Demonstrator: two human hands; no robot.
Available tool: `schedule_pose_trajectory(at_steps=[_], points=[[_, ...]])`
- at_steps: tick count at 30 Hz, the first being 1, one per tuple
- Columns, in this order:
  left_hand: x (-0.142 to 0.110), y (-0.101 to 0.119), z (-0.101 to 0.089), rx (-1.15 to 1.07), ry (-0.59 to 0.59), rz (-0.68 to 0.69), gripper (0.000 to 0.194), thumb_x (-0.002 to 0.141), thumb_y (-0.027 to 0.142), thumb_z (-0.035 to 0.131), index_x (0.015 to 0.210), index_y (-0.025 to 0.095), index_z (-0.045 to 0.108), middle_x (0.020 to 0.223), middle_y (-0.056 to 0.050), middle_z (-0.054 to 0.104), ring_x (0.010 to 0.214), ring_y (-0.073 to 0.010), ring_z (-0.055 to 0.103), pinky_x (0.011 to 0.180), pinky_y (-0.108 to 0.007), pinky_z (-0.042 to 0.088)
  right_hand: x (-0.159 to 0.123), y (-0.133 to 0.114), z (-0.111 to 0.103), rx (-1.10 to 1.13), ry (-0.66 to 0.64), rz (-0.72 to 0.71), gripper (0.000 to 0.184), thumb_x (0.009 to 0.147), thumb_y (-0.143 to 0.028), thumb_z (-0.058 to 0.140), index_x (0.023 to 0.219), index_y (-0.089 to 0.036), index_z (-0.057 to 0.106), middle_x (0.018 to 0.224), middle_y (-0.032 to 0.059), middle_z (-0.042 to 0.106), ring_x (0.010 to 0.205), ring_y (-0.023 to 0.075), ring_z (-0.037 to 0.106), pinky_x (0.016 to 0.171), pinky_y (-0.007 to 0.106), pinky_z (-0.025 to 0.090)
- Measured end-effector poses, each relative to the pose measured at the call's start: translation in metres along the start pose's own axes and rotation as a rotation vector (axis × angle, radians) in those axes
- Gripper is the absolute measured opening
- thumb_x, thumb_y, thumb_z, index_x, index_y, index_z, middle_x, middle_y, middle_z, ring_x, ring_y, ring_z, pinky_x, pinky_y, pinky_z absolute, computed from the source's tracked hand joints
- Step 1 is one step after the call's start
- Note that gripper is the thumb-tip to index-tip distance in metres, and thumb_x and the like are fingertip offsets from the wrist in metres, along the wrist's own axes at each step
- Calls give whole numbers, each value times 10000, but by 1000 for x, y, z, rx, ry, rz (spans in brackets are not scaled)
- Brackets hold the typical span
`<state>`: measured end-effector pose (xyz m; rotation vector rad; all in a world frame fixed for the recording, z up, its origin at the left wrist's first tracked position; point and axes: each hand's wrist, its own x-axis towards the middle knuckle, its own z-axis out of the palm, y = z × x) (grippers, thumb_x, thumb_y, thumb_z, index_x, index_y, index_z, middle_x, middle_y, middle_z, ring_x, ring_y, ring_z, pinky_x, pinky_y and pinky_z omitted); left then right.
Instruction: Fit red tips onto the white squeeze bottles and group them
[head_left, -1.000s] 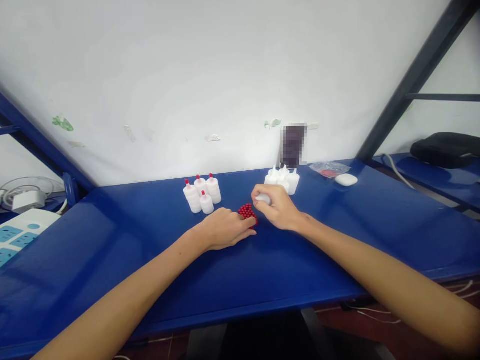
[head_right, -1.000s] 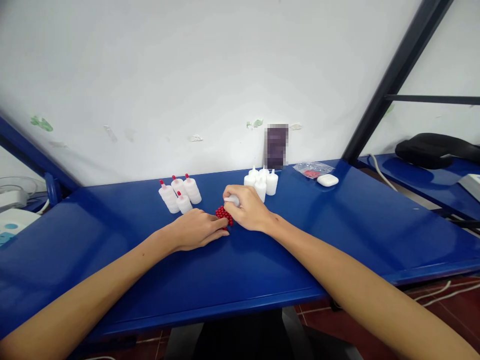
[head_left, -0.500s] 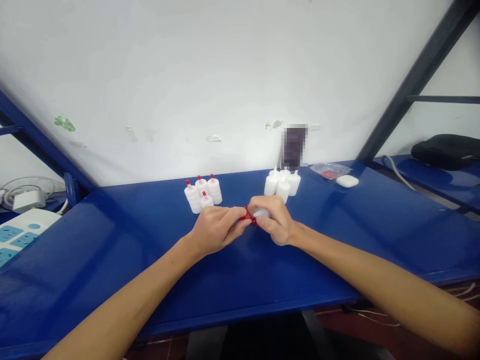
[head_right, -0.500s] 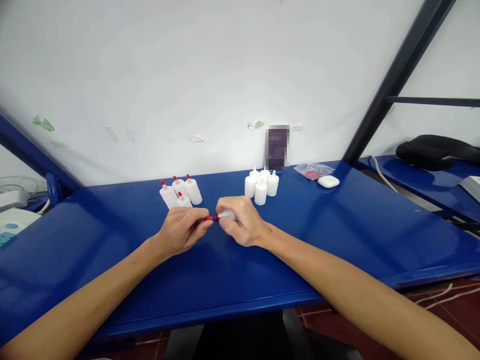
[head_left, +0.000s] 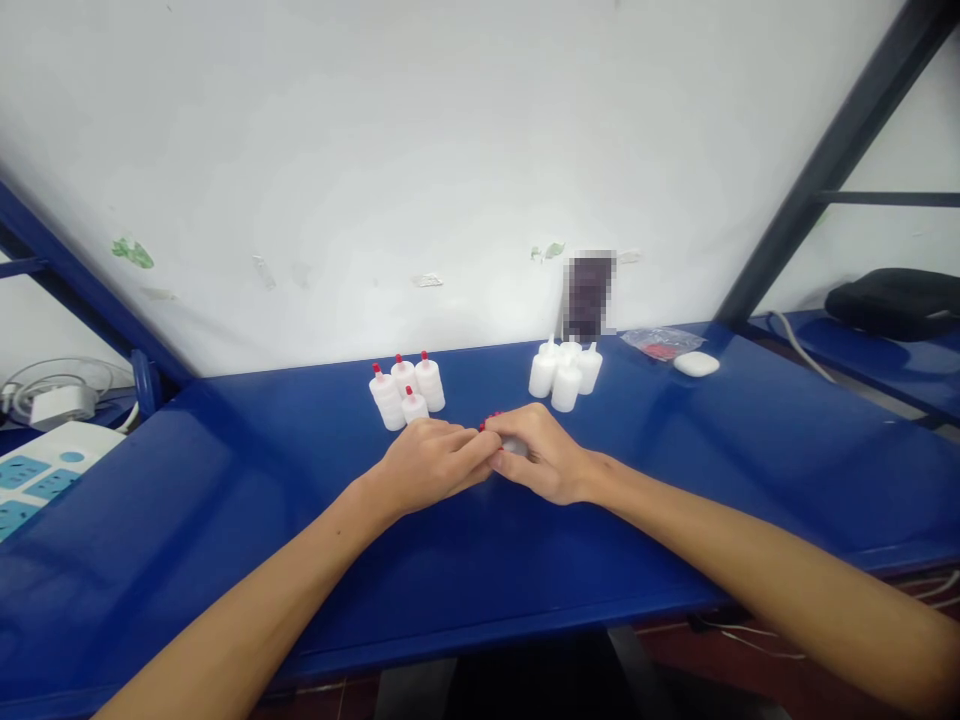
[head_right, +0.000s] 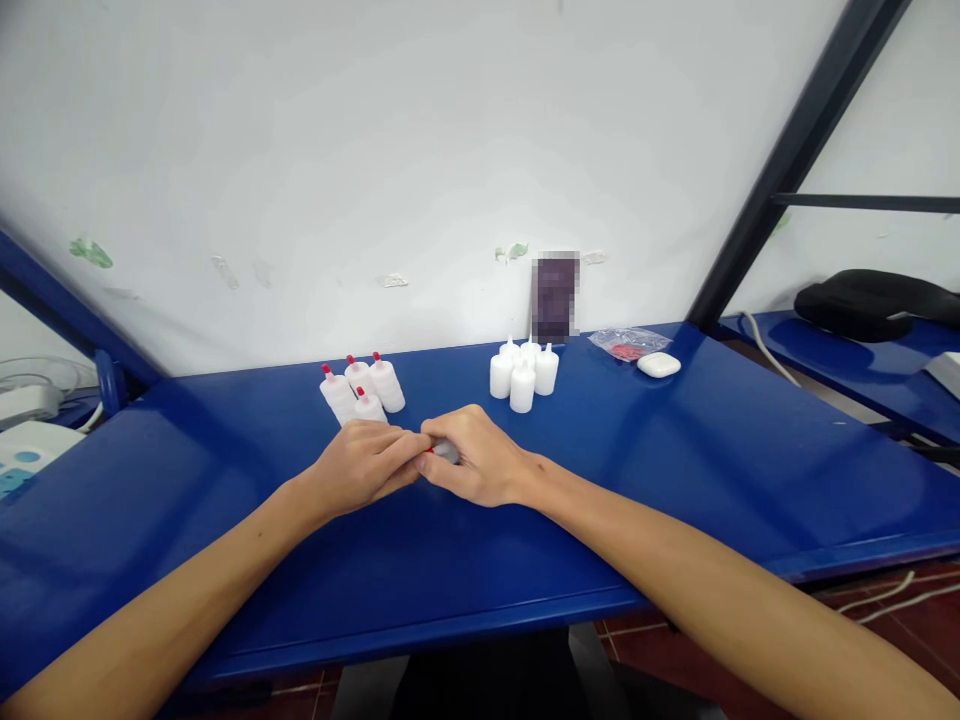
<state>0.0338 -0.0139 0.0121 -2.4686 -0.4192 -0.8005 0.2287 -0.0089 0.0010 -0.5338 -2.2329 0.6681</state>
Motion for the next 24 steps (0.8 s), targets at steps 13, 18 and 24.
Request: schedule_pose_trajectory(at_steps=[13, 18, 24], points=[[-6, -23, -26, -267, -94, -542, 253, 987, 300, 406, 798, 176, 519, 494, 75, 467, 413, -72, 391, 461, -200, 297, 2, 1, -3, 14, 164, 143, 249, 956, -383, 421, 878, -179, 540, 637, -42, 502, 570, 110, 440, 590, 256, 328], [-13, -50, -52, -197, -248, -981, 353, 967, 453, 445, 754, 190, 547, 478, 69, 475, 441, -90, 384, 484, -226, 271, 5, 7, -9, -47, 277, 214, 218, 913, -295, 438, 756, -182, 538, 589, -37, 498, 558, 120, 463, 604, 273, 345], [-16, -52, -48, -101, -394, -1032, 393, 948, 499, 446, 712, 201, 546, 505, 40, 535, 475, -125, 430, 542, -258, 306, 4, 10, -9, -36, 318, 254, 183, 861, -253, 438, 722, -185, 535, 549, -43, 460, 530, 120, 430, 560, 277, 326]])
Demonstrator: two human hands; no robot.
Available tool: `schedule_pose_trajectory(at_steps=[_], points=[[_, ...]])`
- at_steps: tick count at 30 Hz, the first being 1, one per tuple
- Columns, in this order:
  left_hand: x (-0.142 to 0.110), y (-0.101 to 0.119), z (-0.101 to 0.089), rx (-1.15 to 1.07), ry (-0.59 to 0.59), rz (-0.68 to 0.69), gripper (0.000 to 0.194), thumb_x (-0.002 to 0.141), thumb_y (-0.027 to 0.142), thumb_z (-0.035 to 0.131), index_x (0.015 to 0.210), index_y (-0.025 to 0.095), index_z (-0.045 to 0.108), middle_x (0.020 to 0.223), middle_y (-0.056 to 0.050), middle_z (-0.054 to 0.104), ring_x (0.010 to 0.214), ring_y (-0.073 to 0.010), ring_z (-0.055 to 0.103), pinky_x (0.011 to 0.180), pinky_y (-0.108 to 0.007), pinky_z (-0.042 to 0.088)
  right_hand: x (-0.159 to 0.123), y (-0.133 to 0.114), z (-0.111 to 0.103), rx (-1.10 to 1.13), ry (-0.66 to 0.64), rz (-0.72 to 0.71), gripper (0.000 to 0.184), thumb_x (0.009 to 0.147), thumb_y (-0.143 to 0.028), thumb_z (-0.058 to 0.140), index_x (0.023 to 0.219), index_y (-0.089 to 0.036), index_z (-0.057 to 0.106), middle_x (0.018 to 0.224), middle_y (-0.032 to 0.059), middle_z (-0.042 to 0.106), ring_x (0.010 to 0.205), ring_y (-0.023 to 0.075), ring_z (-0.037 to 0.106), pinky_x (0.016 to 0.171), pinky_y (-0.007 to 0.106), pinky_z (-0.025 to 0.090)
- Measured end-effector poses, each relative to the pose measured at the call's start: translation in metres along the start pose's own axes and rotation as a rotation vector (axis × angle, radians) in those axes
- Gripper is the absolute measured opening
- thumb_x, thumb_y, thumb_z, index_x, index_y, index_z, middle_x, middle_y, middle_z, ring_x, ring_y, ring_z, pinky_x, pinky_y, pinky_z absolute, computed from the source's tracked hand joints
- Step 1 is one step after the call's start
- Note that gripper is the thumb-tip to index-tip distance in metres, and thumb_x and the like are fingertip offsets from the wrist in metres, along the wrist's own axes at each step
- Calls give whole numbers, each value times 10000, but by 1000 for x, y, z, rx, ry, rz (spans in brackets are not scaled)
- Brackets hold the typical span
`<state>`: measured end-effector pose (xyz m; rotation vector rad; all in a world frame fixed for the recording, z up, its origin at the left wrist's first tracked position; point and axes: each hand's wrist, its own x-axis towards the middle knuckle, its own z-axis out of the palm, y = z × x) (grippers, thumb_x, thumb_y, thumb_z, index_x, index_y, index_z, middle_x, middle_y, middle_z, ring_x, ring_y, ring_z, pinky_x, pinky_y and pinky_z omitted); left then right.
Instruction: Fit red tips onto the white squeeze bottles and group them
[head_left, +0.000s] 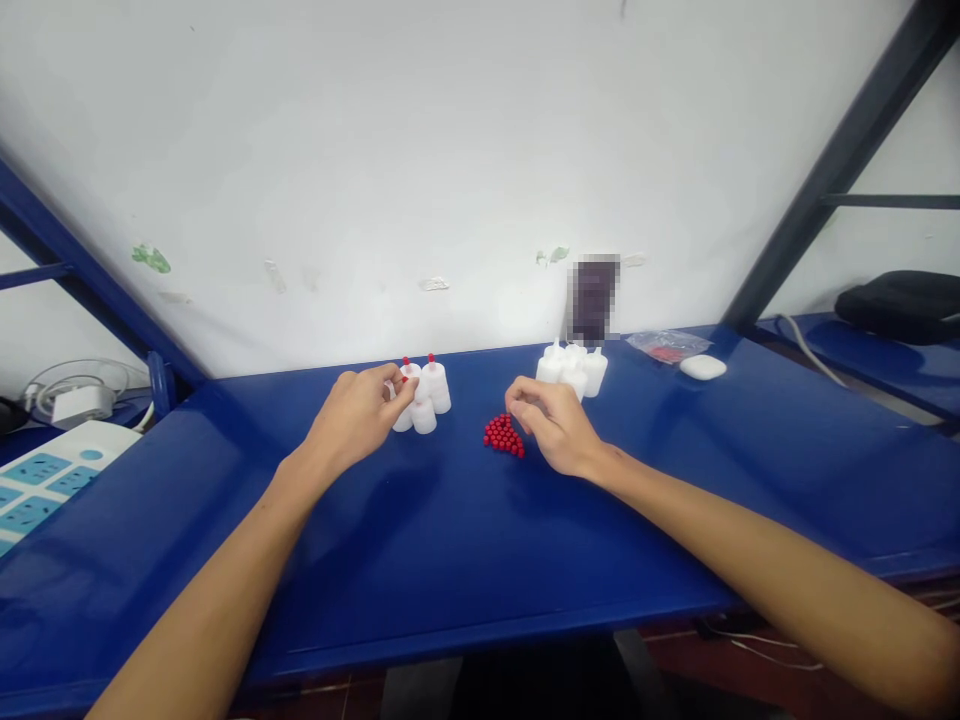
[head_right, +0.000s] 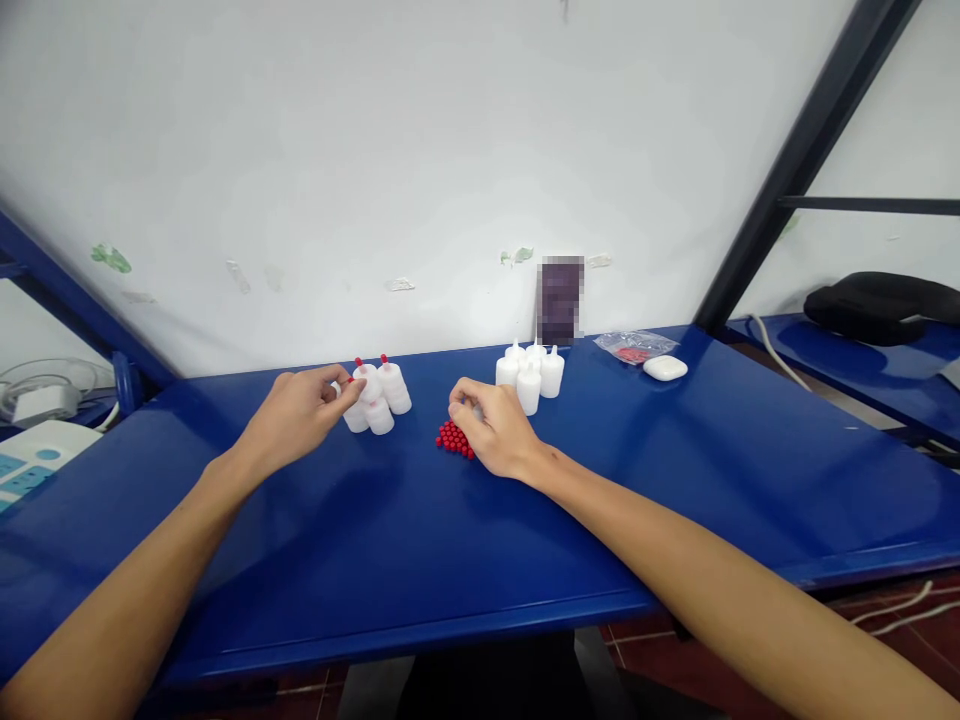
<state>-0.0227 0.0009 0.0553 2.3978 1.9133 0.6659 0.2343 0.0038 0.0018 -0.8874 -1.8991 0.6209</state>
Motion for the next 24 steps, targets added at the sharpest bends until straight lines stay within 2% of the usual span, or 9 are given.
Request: schedule_pose_trajectory(at_steps=[5, 11, 14, 17, 20, 24], points=[[1, 0, 8, 55, 14, -19, 377, 958, 501, 417, 770, 212, 571, 534, 17, 574, 512, -163, 502, 540, -258, 310, 1, 0, 1, -7, -15, 0, 192, 867, -177, 401, 692, -193, 478, 612, -31, 476, 592, 123, 452, 584, 271, 336], [2, -7, 13, 57, 172, 64, 343, 959, 475, 473, 832, 194, 623, 513, 22, 570, 457, -146, 510, 507, -245, 306, 5, -7, 2, -76, -38, 4, 276, 940, -391, 527, 778, -177, 589, 864, 30, 593, 784, 156, 536, 734, 300, 390], [-4, 3, 19, -50, 353, 234, 276, 961, 418, 533, 850, 183, 625, 506, 55, 549, 429, -97, 481, 501, -218, 340, 4, -8, 3, -16, -92, -8, 348, 986, -430, 447, 757, -183, 530, 787, 11, 540, 735, 147, 499, 702, 293, 375], [-14, 21, 30, -188, 483, 511, 178, 935, 346, 617, 869, 180, 632, 610, 46, 620, 489, -66, 515, 532, -190, 398, 0, -9, 5, 113, -153, -12, 406, 1013, -448, 358, 705, -195, 435, 685, -19, 436, 649, 133, 419, 644, 285, 348], [-24, 38, 46, -294, 490, 736, 72, 915, 246, 653, 923, 175, 644, 747, 8, 676, 602, -70, 577, 589, -181, 451, -4, -11, 7, 266, -254, -56, 401, 1002, -444, 369, 691, -195, 413, 670, -28, 394, 628, 124, 373, 611, 280, 320], [-30, 47, 61, -398, 454, 826, 101, 908, 140, 637, 1006, 165, 636, 824, -19, 673, 701, -87, 615, 642, -183, 488, -7, -15, 10, 347, -363, -131, 350, 960, -418, 447, 697, -189, 421, 685, -33, 361, 623, 115, 332, 590, 280, 283]])
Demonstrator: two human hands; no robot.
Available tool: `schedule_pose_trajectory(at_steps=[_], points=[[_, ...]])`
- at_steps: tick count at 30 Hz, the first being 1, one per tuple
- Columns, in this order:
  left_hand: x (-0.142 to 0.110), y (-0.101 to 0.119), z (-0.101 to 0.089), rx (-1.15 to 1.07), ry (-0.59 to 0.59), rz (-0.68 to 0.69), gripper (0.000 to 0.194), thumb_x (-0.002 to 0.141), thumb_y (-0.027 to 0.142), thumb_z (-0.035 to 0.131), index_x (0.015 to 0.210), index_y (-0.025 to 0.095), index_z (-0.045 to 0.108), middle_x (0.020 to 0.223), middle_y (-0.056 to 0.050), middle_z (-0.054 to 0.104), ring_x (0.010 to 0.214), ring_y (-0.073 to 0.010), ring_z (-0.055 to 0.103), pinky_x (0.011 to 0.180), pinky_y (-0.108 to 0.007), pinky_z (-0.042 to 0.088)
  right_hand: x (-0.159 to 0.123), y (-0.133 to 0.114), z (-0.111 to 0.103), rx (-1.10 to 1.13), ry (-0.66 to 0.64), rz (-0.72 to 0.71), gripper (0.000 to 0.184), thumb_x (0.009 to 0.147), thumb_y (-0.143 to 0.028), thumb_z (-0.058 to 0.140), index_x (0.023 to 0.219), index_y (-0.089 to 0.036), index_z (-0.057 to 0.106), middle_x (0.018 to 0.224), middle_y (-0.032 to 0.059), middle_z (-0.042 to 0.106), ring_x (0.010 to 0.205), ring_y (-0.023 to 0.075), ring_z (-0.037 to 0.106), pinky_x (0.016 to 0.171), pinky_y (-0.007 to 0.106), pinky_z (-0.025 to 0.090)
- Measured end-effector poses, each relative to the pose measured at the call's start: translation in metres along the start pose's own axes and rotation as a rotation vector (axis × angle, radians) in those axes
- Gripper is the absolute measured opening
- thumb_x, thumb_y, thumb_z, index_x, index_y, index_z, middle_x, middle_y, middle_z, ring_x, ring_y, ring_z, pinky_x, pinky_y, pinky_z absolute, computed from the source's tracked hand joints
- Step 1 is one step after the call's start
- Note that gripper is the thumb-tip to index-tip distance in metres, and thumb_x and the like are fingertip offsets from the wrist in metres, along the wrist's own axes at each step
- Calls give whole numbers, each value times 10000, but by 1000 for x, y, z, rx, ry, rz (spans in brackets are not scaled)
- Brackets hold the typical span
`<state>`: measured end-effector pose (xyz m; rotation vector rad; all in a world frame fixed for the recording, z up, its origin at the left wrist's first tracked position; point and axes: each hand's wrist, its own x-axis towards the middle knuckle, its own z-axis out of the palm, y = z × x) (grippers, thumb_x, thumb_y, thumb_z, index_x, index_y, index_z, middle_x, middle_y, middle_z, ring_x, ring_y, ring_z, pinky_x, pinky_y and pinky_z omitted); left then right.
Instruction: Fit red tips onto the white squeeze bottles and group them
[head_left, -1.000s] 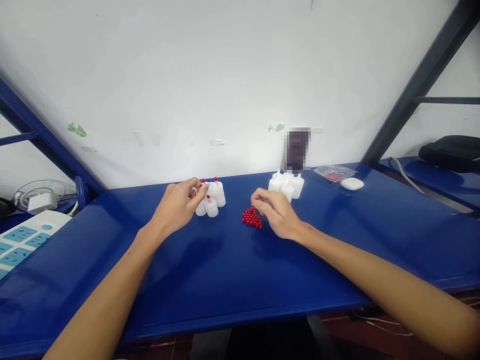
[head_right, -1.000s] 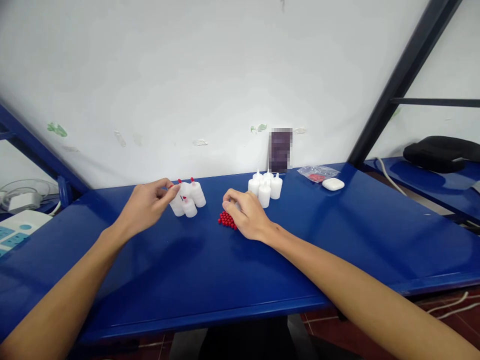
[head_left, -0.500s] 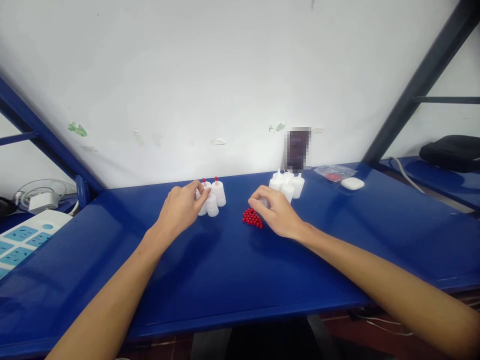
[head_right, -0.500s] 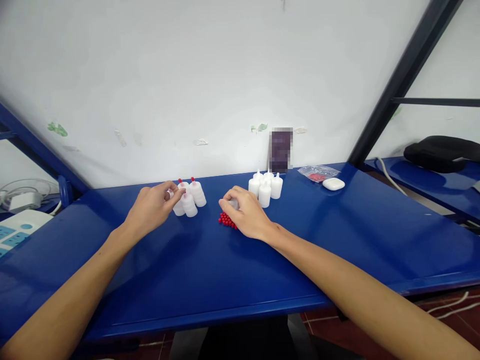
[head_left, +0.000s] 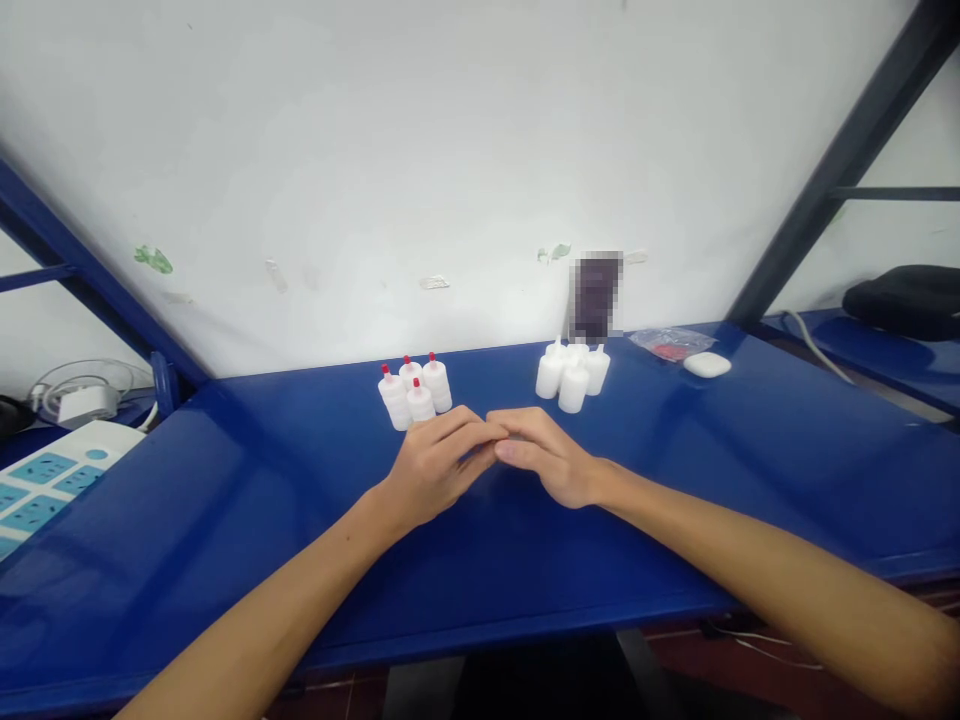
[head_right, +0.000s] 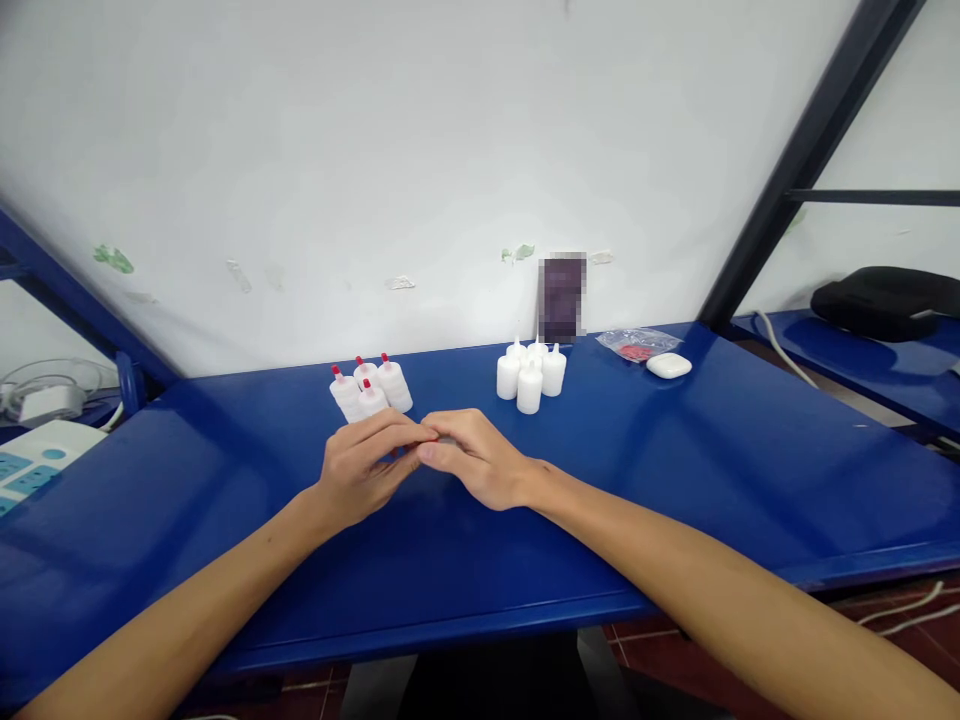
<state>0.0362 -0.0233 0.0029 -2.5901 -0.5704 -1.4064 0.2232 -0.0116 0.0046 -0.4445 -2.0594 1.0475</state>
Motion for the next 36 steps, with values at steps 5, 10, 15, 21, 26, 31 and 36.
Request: schedule_pose_trajectory(at_steps=[5, 10, 15, 21, 26, 31, 36], points=[[-5, -3, 1, 13, -49, 2, 101, 923, 147, 614, 1018, 182, 613, 841, -12, 684, 719, -94, 628, 659, -195, 491, 1, -3, 2, 16, 23, 38, 381, 927, -428, 509, 654, -184, 408, 663, -43, 329, 610, 104, 307, 567, 274, 251], [-7, -3, -2, 79, -75, 5, 98, 961, 161, 550, 1046, 193, 586, 834, -7, 699, 714, -92, 647, 661, -192, 490, 1, -5, 1, -16, 54, 63, 408, 903, -439, 548, 622, -183, 400, 647, -47, 318, 603, 101, 306, 561, 272, 246], [-3, -3, -4, 135, -166, 69, 98, 967, 172, 527, 1061, 175, 557, 844, -22, 687, 723, -100, 637, 604, -197, 460, 0, -3, 0, -62, 46, 34, 356, 912, -386, 499, 630, -187, 411, 641, -41, 362, 602, 109, 339, 569, 269, 279], [1, 0, -5, 101, -244, 27, 92, 969, 207, 509, 1043, 172, 551, 737, 2, 633, 601, -95, 555, 535, -207, 413, -1, -1, 2, -168, 73, 46, 231, 796, -209, 440, 573, -191, 383, 574, -40, 388, 544, 103, 345, 541, 269, 283], [-5, 0, -3, -3, -318, -34, 187, 979, 171, 460, 1155, 172, 526, 839, -24, 684, 676, -119, 618, 604, -227, 465, -2, -2, 3, -221, 99, 104, 201, 716, -170, 435, 535, -194, 350, 539, -40, 371, 525, 96, 326, 522, 268, 264], [-11, -4, 1, -73, -210, -129, 136, 1004, 195, 423, 1058, 181, 546, 717, 23, 635, 539, -83, 551, 537, -194, 413, -1, -1, 1, -182, 54, 59, 222, 896, -319, 452, 723, -183, 482, 639, -34, 456, 573, 109, 379, 562, 264, 311], [-1, -25, -20, 120, 177, -419, 146, 979, 302, 512, 946, 181, 588, 635, 40, 561, 535, -86, 505, 537, -202, 400, 2, -4, -12, -493, 215, 14, 173, 944, -341, 472, 1004, -200, 553, 707, -14, 584, 632, 145, 495, 703, 308, 382]])
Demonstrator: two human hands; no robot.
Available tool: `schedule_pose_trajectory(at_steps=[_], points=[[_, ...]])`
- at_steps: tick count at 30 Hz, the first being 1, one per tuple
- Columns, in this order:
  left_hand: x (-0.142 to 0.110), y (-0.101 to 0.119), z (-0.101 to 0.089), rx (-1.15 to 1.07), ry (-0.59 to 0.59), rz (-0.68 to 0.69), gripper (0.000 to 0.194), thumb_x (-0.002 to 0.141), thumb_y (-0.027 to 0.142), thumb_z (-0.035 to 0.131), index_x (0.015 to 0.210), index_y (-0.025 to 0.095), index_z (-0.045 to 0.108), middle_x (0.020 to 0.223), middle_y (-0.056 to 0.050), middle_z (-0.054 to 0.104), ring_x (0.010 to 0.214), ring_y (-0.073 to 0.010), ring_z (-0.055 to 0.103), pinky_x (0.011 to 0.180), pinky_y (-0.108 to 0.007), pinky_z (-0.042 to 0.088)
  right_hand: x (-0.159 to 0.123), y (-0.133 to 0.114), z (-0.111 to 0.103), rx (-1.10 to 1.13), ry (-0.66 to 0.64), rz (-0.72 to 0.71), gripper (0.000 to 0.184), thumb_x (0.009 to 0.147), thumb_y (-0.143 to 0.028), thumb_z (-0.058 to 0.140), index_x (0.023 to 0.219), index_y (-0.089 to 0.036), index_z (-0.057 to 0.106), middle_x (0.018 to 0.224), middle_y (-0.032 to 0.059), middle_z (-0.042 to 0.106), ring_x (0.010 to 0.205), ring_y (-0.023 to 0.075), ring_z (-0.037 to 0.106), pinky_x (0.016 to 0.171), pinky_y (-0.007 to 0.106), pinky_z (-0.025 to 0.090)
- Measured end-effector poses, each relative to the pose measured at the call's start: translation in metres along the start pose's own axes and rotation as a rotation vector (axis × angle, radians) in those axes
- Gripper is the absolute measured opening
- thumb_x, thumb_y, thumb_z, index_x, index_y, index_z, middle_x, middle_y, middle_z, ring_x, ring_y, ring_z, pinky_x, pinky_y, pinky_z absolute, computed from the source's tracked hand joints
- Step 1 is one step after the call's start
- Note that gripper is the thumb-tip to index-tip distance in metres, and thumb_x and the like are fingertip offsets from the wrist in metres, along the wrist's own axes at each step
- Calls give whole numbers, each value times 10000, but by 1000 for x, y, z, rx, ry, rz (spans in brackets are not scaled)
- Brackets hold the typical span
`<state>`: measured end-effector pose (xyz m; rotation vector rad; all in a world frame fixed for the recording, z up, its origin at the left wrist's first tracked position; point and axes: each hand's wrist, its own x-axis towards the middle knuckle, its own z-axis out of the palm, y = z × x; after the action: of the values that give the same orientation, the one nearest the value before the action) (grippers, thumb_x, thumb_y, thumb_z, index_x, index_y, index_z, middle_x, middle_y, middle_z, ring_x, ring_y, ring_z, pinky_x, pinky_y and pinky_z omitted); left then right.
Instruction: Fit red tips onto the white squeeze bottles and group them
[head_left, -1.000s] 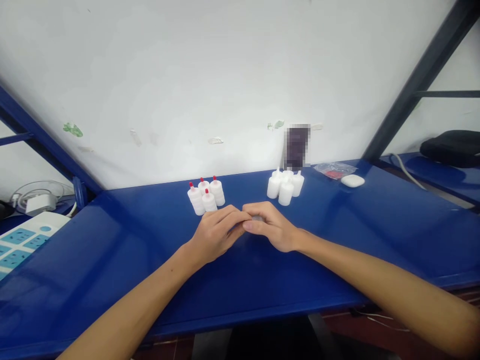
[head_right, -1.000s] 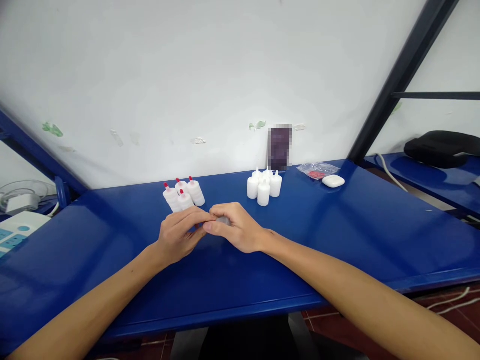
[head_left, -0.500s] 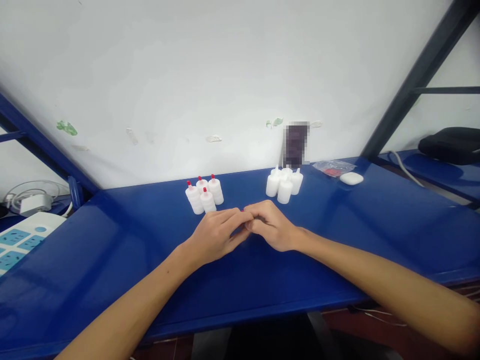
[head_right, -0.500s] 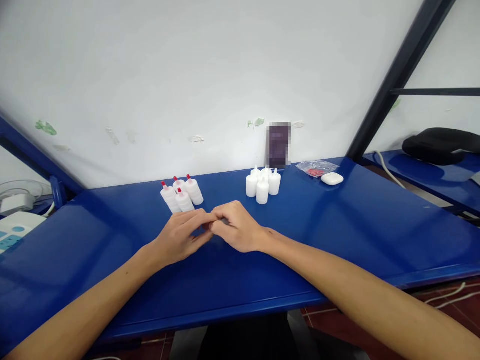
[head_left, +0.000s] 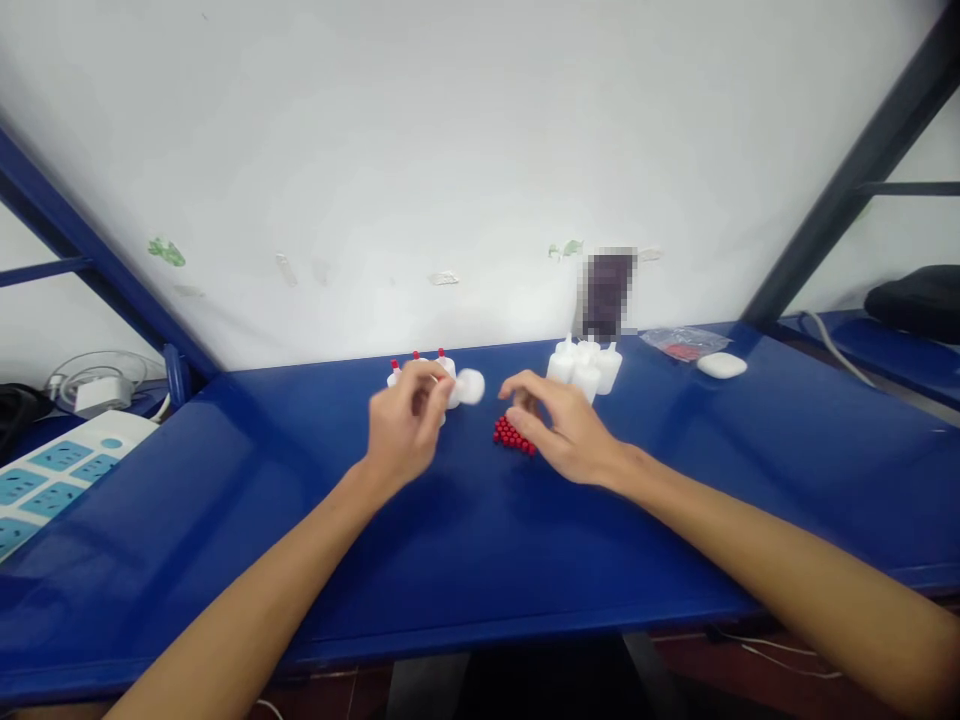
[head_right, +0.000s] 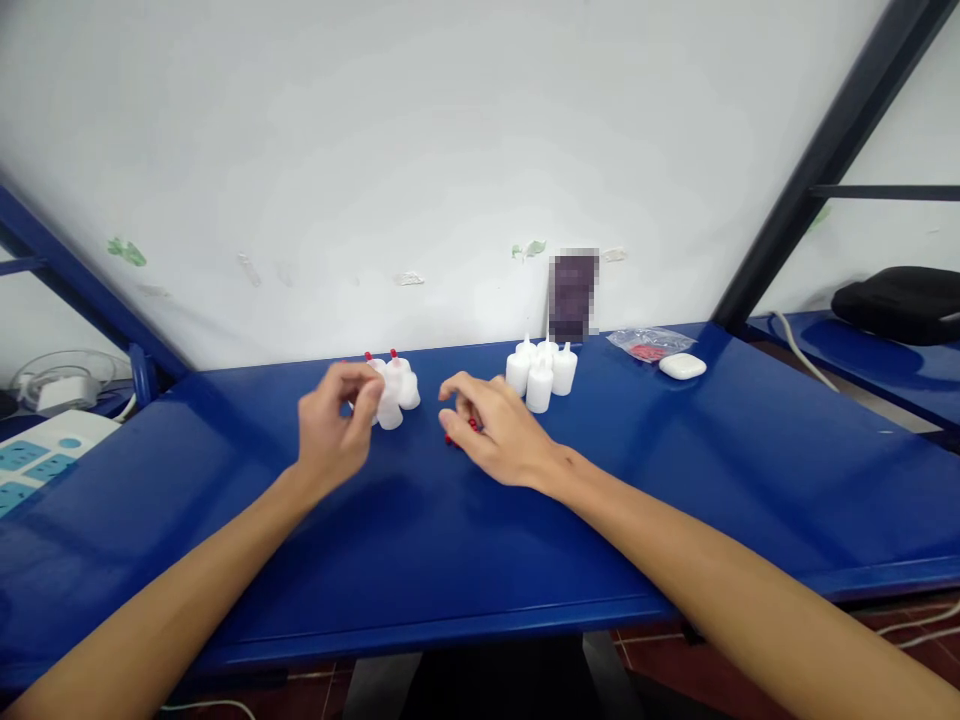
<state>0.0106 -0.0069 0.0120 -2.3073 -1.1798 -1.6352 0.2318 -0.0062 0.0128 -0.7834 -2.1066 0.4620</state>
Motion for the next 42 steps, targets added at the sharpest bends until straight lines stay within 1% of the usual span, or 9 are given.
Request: schedule_pose_trajectory(at_steps=[4, 9, 16, 22, 24, 27, 32, 37, 42], points=[[22, -20, -19, 214, 109, -52, 157, 877, 337, 663, 831, 187, 678, 771, 1, 553, 664, -120, 510, 658, -263, 443, 7, 6, -21, -408, 185, 2, 151, 904, -272, 475, 853, -195, 594, 563, -22, 547, 563, 148, 475, 714, 326, 368], [25, -37, -26, 351, 77, -17, 153, 877, 339, 658, 846, 201, 717, 927, -45, 557, 884, -198, 533, 844, -361, 458, 13, 9, -48, -759, 237, 228, 247, 889, -341, 471, 959, -177, 642, 791, 62, 684, 632, 191, 564, 573, 293, 288], [19, -43, -20, 379, -39, 13, 180, 905, 356, 622, 920, 210, 725, 1023, -74, 578, 937, -218, 544, 863, -382, 440, 11, 13, -62, -989, 124, 548, 395, 895, -458, 465, 933, -122, 669, 725, 155, 667, 647, 268, 608, 585, 313, 310], [19, -18, -22, 401, 126, 178, 107, 866, 255, 646, 793, 185, 681, 758, 1, 632, 649, -131, 575, 821, -378, 356, 11, 17, -57, -984, -50, 553, 338, 912, -391, 435, 882, -132, 651, 794, 161, 672, 716, 274, 628, 616, 322, 341], [14, -7, -18, 301, 48, 283, 108, 861, 188, 613, 756, 177, 635, 600, 54, 586, 515, -87, 500, 767, -342, 369, 12, 18, -54, -953, -115, 519, 293, 909, -343, 428, 905, -139, 638, 808, 141, 672, 707, 247, 614, 607, 307, 324], [3, 4, -5, 149, -242, 415, 97, 894, 159, 552, 831, 172, 624, 639, 38, 607, 549, -95, 512, 689, -285, 419, 12, 20, -48, -837, -148, 416, 220, 900, -307, 439, 895, -164, 606, 797, 100, 662, 670, 204, 571, 582, 291, 291], [-10, 3, 14, 148, -682, 269, 238, 981, 242, 465, 1153, 158, 607, 1061, -88, 625, 927, -178, 609, 806, -307, 517, 10, 24, -29, -458, -77, 263, 142, 902, -286, 454, 945, -190, 550, 775, 40, 637, 650, 170, 529, 584, 282, 320], [-11, -4, 17, 121, -800, 211, 273, 1000, 235, 443, 1214, 170, 600, 1126, -94, 589, 1002, -197, 590, 906, -352, 518, 8, 34, -6, -46, 14, 305, 181, 916, -361, 494, 912, -198, 573, 773, 2, 628, 698, 157, 569, 652, 280, 406], [-13, -8, 18, 119, -815, 218, 283, 1001, 234, 447, 1216, 176, 622, 1123, -94, 589, 999, -200, 592, 898, -356, 525, 9, 41, 2, 64, 62, 332, 274, 907, -435, 522, 835, -187, 612, 732, 2, 624, 672, 158, 563, 671, 303, 428]])
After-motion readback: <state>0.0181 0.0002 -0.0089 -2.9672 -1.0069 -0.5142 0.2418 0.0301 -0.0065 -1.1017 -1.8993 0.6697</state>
